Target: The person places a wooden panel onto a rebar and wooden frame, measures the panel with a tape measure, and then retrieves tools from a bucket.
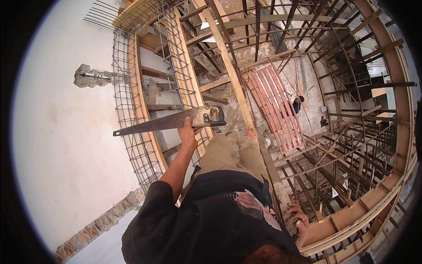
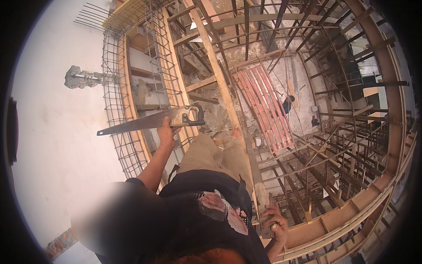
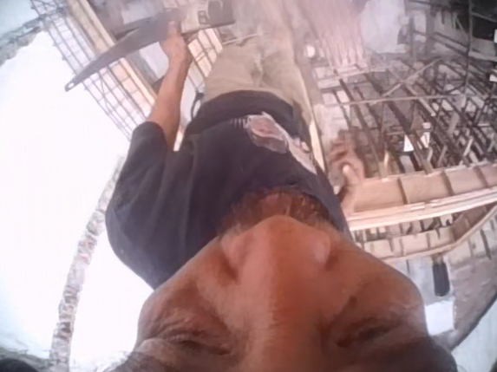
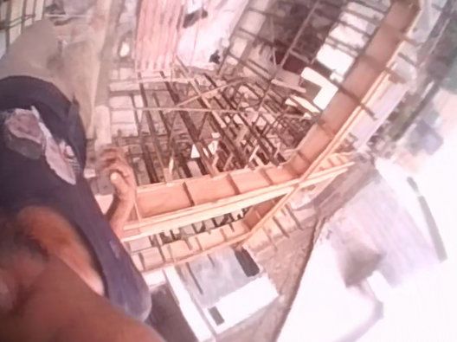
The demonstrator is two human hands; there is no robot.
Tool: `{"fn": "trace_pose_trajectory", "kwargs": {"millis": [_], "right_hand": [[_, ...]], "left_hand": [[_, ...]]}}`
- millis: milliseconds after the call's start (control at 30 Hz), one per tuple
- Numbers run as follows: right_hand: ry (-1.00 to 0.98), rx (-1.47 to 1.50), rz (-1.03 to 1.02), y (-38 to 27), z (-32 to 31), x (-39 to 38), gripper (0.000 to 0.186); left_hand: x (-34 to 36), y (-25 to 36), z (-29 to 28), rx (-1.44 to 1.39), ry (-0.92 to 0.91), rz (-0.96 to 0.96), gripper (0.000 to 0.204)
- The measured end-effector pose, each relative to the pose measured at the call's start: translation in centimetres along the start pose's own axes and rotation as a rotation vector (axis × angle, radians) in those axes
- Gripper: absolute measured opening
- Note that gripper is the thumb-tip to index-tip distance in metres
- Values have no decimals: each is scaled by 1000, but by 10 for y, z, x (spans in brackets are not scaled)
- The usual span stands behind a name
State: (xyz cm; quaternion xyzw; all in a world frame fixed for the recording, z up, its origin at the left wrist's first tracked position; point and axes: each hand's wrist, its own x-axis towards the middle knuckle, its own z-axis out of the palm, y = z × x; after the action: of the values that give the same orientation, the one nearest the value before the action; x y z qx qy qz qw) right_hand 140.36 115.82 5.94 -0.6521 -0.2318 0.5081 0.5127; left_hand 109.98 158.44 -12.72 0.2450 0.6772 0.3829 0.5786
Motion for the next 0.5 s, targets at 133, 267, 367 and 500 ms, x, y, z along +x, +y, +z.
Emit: {"fn": "trace_pose_trajectory", "kwargs": {"millis": [133, 267, 367, 500], "right_hand": [[-69, 21, 254, 5, -12, 4, 59], [1, -42, 796, -6, -11, 29, 61], [33, -92, 938, 2, -7, 81, 59], [85, -178, 869, 23, -2, 173, 56]], "left_hand": [[25, 39, -5, -42, 238, 13, 41], [73, 37, -29, -140, 386, 57, 37], [104, 34, -31, -158, 441, 23, 37], [142, 31, -26, -211, 576, -85, 38]]}}
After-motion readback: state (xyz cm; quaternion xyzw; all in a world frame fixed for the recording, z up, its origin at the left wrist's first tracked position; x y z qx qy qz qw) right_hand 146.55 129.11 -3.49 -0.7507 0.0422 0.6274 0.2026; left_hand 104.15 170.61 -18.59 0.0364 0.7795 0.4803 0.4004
